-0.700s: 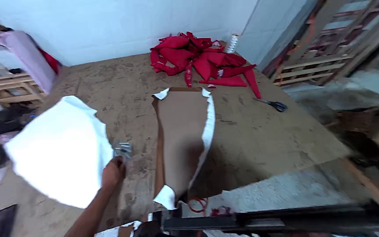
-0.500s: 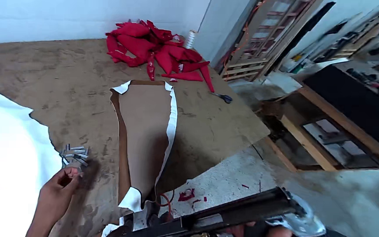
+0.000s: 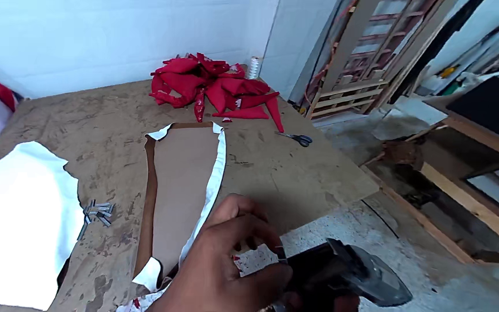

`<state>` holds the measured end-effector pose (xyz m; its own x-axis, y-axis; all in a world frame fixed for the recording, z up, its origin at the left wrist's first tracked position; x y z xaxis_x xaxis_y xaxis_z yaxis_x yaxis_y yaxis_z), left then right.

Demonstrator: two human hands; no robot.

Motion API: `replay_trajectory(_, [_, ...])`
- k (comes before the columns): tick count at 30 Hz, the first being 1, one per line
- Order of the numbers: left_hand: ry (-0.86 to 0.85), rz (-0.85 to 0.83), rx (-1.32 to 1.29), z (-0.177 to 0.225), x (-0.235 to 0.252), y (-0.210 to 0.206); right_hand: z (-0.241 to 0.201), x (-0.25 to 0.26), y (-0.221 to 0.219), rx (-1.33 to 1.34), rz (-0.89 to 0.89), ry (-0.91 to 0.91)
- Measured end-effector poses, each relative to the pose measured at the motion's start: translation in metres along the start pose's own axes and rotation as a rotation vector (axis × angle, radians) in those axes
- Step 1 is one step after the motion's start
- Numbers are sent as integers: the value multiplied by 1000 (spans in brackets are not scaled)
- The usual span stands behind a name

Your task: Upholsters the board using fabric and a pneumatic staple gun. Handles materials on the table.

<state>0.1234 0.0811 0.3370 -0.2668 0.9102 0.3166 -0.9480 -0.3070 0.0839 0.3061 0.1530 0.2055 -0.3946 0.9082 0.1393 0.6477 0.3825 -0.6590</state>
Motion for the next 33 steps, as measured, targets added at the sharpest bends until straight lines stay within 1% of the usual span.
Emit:
replay_trajectory(2, [19, -27, -30, -4, 17, -34, -19, 12, 22, 16, -35, 44])
replay_trajectory(4, [27, -5, -106, -12, 31, -67, -37, 22, 41, -14, -63, 115])
replay_trajectory(6, [25, 19, -128, -19, 42, -97, -48, 30, 60, 2, -67, 146])
replay_trajectory(7, [27, 8, -93, -20, 48, -109, -52, 34, 69, 21, -44, 144])
replay_trajectory(10, [93, -83, 132, -21, 66, -135, -62, 43, 90, 48, 82, 118])
replay_trajectory(12, [63, -47, 221, -20, 67, -129, -65, 48, 98, 107, 74, 100])
replay_trajectory(14, [-40, 2, 245, -25, 54, -99, -73, 57, 104, 123, 44, 101])
replay_trajectory(16, [-109, 8, 157, -52, 17, -66, -85, 64, 111, 59, 93, 101])
replay_trajectory(18, [-116, 83, -41, -79, -23, -49, -89, 73, 116, 11, 138, 97])
replay_trajectory(20, [-171, 284, -297, -95, -34, -64, -82, 81, 115, -1, 74, 69])
replay_trajectory(21, [-208, 364, -388, -102, -27, -78, -71, 82, 109, -5, 39, 44])
replay_trajectory(23, [-275, 384, -514, -117, -2, -101, -45, 77, 94, -77, -18, -6])
replay_trajectory(24, [-293, 404, -533, -130, 6, -99, -33, 75, 90, -124, -40, -50])
replay_trajectory(25, [-254, 471, -512, -147, 5, -90, -20, 75, 91, -153, -78, -117])
replay_trajectory(26, [-156, 568, -429, -164, -10, -78, -8, 75, 94, -192, -130, -213])
replay_trajectory(27, [-28, 681, -237, -179, -35, -64, 2, 75, 95, -279, -210, -303])
replay_trajectory(28, [96, 764, 60, -189, -66, -46, 13, 78, 91, -397, -302, -362])
replay_trajectory(29, [211, 802, 369, -199, -101, -24, 24, 82, 82, -545, -380, -388])
replay_trajectory(30, [304, 816, 608, -210, -134, -1, 38, 85, 71, -712, -456, -388])
replay_trajectory(31, [401, 818, 755, -225, -162, 20, 54, 87, 61, -879, -529, -385])
replay_trajectory(33, [566, 789, 903, -260, -194, 47, 91, 91, 43, -1150, -699, -357])
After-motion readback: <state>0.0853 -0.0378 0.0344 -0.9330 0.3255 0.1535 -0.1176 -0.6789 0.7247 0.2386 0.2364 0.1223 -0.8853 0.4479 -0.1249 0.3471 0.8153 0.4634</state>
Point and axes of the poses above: each hand's wrist, its own x-axis towards the middle knuckle, its own y-axis out of the back of the hand, z = x × y, the point moved 6 cm from there along x, towards the middle knuckle, and after that the axes turned 12 degrees about -x, right-handed, at the moved point
